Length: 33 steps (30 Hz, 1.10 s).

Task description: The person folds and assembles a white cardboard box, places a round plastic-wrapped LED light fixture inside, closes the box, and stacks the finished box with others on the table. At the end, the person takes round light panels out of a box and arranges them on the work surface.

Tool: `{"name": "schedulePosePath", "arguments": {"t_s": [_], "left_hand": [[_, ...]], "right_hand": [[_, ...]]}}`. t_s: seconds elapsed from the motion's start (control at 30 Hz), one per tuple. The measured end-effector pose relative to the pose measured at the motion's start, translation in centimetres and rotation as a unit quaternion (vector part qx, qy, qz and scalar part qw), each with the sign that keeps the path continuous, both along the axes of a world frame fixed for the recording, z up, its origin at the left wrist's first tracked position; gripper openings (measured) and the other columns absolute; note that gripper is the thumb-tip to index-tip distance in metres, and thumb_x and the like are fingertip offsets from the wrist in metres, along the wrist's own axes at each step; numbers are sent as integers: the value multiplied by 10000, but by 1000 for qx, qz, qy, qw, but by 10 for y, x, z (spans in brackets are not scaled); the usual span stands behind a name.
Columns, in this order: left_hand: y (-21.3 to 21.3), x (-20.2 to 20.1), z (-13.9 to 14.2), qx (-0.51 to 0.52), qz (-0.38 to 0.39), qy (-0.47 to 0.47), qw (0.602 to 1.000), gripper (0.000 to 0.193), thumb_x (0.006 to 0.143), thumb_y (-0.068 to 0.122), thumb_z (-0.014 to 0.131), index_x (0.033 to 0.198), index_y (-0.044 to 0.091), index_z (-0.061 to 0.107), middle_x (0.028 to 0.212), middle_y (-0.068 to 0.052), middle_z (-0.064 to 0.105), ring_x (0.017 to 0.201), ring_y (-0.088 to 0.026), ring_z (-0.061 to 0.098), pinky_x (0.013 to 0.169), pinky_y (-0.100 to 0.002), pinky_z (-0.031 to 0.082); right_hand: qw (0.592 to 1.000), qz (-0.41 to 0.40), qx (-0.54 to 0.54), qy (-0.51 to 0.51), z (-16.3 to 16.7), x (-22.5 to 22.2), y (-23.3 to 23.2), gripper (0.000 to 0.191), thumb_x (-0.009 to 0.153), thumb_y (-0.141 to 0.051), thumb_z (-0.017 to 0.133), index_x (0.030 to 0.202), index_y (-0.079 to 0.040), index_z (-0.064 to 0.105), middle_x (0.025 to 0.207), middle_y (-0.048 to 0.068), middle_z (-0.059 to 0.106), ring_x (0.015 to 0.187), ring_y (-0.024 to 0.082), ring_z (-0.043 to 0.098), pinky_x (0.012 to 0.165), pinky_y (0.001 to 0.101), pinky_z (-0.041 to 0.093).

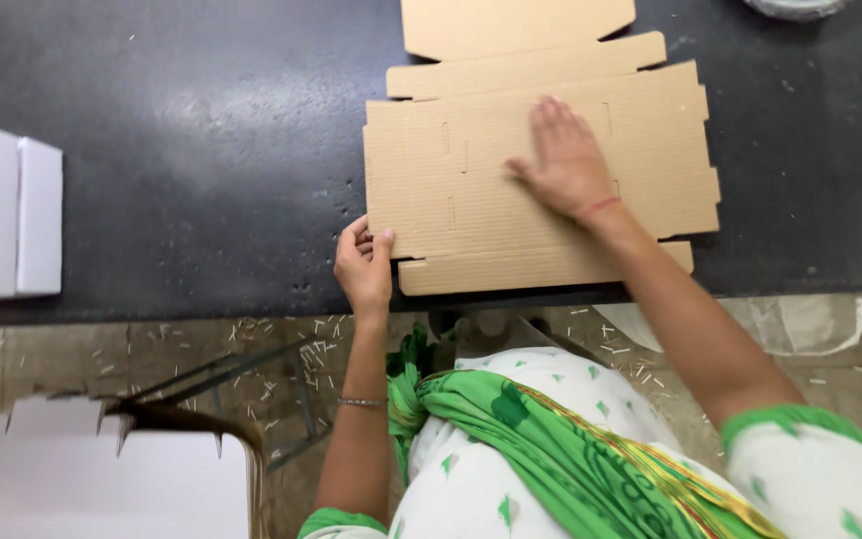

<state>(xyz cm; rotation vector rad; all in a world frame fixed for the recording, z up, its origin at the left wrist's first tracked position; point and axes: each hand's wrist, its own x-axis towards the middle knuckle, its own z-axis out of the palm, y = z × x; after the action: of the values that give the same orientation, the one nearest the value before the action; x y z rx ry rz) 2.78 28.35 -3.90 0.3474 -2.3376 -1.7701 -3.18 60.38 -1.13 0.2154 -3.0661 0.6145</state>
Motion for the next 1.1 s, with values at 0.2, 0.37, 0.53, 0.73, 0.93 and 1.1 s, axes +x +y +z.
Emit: {"name": "schedulePosePath", "arguments": {"t_s": [0.2,0.37,0.53,0.73,0.93,1.1], "left_hand": [[3,-2,-10,-4,26,22,999,387,879,80,777,1244,1,671,1013,-60,740,844,-109,687,775,-259,594],[7,2,-7,-9,49,22,999,388,897,109,762,1274,57,683,973,-54,704,801,-113,663,710,-257,592],[6,3,-1,-48,31,57,997,359,942,157,747,1292,90,707,1049,-62,657,779,-108,678,706,-258,592],[-5,-17,-9,-69,60,-10,996,372,973,261,734,1278,48,715,962,-50,744,727,-112,608,671,-259,537],[-28,-93,-16,23,-38,-51,998,305,970,245,724,1058,-42,777,815,-20,747,673,-58,623,613,-235,524],[-18,-119,-26,81,-7,-48,996,204,936,171,744,914,-31,766,755,-25,718,621,-73,597,565,-248,498]], "right_hand": [[978,205,42,-7,-2,-22,-76,882,1045,-652,178,1611,23,133,1696,210,106,1571,312,73,1263,425,67],[927,373,-32,21,7,89,-95,875,989,-595,470,1580,18,269,1644,226,243,1519,352,243,1231,467,182],[868,358,-303,-160,27,178,-56,410,963,-374,661,1291,-129,690,1371,51,684,1318,224,631,1122,385,492],[955,-167,-151,192,37,157,76,330,1133,-199,640,1393,4,632,1347,212,642,1261,378,606,1089,452,474],[890,-257,-359,111,-4,128,142,496,984,-136,779,1377,39,532,1225,133,658,1006,145,645,861,276,548],[894,-278,-350,42,-26,119,147,482,913,-95,849,1319,52,635,1111,101,728,939,127,677,816,274,564]]}}
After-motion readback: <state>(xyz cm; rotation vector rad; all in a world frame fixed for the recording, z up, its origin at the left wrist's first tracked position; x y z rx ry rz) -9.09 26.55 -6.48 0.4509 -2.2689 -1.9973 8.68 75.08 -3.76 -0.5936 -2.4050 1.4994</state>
